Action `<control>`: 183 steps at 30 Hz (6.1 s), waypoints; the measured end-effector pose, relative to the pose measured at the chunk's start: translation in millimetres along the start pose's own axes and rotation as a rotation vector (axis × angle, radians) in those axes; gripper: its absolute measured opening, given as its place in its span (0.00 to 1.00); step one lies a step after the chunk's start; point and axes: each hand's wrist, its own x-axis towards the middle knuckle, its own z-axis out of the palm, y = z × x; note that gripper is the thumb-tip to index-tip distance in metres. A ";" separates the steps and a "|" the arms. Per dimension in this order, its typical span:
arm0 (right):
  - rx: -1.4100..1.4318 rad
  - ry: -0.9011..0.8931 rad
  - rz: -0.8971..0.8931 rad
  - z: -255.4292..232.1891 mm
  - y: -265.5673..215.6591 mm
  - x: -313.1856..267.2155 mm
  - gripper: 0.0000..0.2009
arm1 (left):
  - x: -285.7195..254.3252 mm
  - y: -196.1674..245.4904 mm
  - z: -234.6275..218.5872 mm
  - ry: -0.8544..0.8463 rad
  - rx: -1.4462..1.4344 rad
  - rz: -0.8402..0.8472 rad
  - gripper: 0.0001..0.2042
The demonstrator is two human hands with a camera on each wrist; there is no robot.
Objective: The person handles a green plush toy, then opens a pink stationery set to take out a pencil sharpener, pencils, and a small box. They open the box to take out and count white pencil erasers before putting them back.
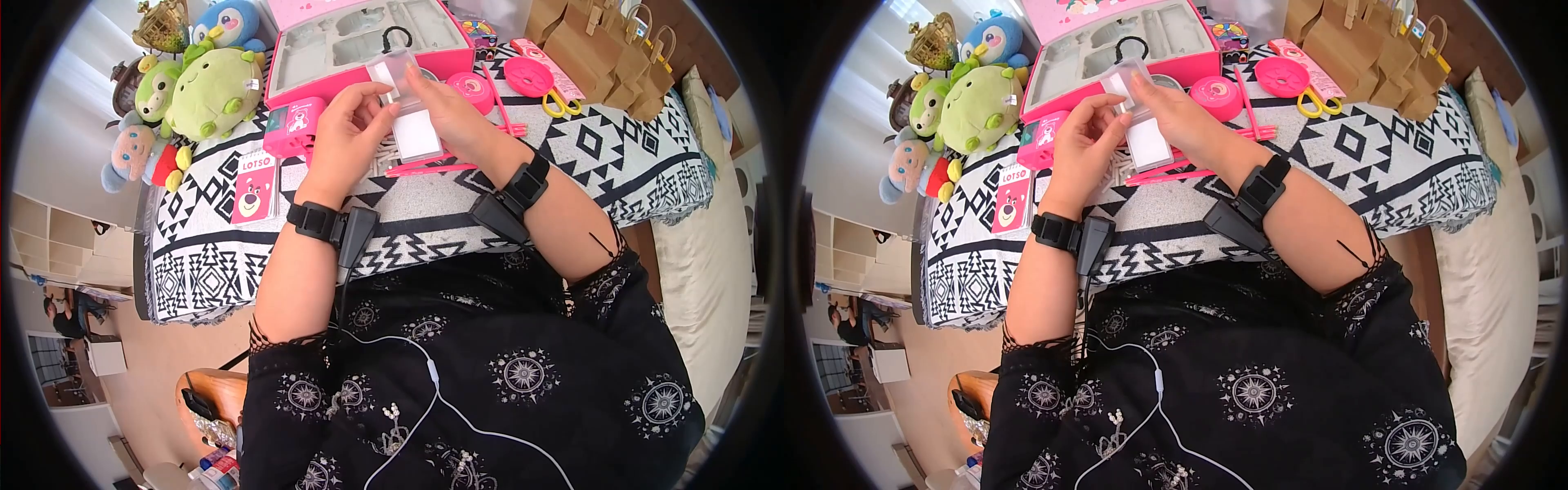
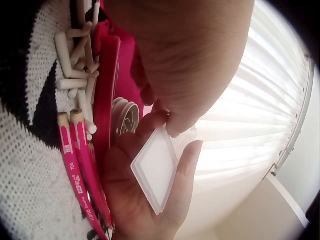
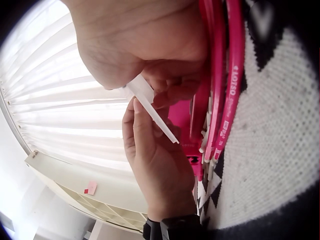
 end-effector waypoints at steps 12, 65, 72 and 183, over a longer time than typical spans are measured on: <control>-0.055 -0.015 0.062 7.8 -6.9 -3.4 0.33 | -2.1 13.2 0.3 -0.033 -0.074 -0.061 0.12; 0.049 0.066 -0.023 -10.0 -3.0 6.5 0.32 | -6.3 18.1 -3.0 -0.358 0.464 0.032 0.11; 0.045 0.073 -0.014 -9.7 -3.3 6.1 0.32 | -5.5 11.0 -4.4 -0.392 0.456 -0.060 0.10; -0.097 -0.045 0.073 2.3 -6.8 -2.0 0.32 | -2.1 9.0 -3.5 0.080 0.079 0.018 0.06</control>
